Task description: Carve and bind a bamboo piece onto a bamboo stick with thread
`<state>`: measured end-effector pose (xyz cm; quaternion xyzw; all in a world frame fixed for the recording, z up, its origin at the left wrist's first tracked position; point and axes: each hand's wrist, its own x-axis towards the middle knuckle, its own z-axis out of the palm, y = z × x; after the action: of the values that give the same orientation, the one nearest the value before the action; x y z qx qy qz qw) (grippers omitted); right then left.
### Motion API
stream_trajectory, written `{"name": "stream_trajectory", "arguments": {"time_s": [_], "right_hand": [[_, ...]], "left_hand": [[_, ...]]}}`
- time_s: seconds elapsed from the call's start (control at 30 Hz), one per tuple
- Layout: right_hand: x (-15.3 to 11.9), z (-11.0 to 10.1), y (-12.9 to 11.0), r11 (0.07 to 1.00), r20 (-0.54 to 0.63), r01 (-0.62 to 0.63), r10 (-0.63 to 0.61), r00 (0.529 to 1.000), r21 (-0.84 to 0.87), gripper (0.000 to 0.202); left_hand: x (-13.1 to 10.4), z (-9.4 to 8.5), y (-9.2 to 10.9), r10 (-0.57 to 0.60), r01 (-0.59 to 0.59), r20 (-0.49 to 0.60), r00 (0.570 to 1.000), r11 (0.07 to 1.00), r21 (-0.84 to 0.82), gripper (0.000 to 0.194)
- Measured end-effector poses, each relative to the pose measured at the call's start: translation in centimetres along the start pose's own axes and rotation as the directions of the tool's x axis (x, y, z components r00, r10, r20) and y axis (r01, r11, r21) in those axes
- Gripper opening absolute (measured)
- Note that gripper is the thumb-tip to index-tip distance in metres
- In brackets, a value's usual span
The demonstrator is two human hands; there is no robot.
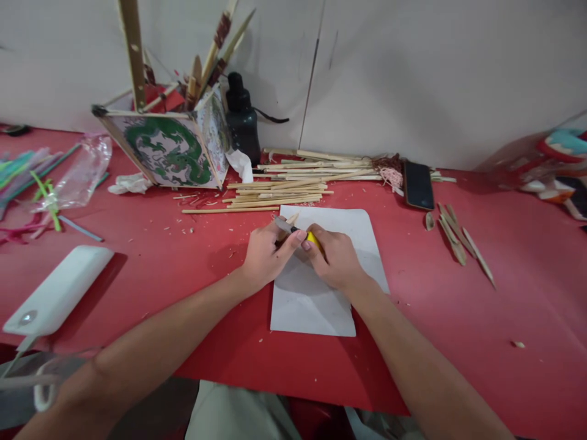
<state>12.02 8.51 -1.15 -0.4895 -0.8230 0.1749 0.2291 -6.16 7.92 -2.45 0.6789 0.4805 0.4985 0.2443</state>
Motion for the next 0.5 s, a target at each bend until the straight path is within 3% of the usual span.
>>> {"name": "stream_trajectory", "arguments": {"time_s": [0.5], "right_hand": [[-0.02, 0.19, -0.02, 0.998, -0.050, -0.019, 0.016, 0.999, -0.067, 0.061]], "left_hand": [[0.09, 0.08, -0.04, -0.003, 0.003, 0.010, 1.000, 1.000, 0.024, 0.059]]}}
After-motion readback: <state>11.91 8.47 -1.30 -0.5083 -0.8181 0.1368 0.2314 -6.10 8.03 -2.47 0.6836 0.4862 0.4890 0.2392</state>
